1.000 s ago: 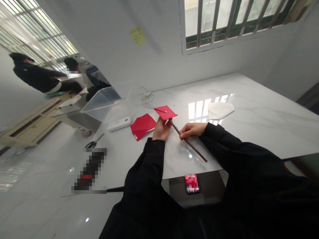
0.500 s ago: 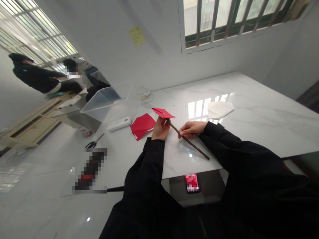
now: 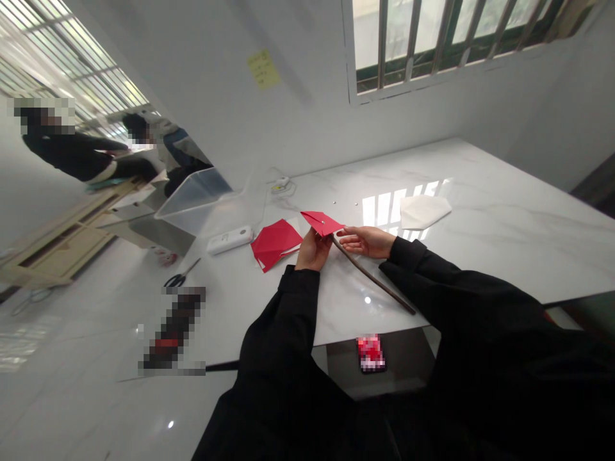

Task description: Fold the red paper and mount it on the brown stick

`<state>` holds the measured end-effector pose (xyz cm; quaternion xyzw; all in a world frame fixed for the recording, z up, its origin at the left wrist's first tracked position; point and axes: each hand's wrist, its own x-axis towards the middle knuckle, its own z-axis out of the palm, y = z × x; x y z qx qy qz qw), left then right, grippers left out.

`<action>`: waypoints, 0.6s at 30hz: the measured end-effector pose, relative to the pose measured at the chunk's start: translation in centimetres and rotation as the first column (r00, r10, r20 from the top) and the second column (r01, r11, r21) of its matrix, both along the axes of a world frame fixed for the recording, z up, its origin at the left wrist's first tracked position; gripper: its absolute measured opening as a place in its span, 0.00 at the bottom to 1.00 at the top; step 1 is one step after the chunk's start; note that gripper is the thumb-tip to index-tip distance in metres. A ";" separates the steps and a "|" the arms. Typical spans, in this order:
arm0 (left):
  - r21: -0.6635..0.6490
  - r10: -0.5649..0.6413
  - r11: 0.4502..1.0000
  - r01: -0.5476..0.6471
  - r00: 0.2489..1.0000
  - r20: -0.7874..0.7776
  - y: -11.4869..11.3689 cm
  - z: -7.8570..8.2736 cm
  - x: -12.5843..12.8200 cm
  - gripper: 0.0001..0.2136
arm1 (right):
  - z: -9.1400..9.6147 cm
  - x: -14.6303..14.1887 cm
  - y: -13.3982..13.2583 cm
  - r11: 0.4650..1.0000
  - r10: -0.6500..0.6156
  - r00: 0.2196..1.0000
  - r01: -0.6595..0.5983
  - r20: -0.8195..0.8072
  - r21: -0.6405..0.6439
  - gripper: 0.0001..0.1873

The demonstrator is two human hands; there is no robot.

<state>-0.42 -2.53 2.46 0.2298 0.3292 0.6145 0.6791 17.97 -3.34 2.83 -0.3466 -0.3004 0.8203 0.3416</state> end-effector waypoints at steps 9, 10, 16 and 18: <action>0.040 -0.028 0.999 0.029 0.999 -0.024 -0.2 -0.2 0.8 0.03 | -0.7 0.0 0.6 0.999 -0.052 0.997 0.053 -0.059 0.003 0.09; 0.041 -0.033 0.999 0.034 0.999 -0.037 -0.1 -0.3 0.8 0.03 | -0.7 0.0 0.6 0.998 -0.055 0.996 0.055 -0.069 0.009 0.08; 0.077 -0.057 0.995 0.064 0.994 -0.091 0.2 -0.9 0.6 0.04 | -0.3 -0.4 0.2 0.996 -0.081 0.994 0.084 -0.078 0.036 0.03; 0.087 -0.064 0.994 0.073 0.992 -0.106 0.3 -1.2 0.5 0.05 | -0.2 -0.5 0.2 0.994 -0.099 0.993 0.101 -0.069 0.029 0.06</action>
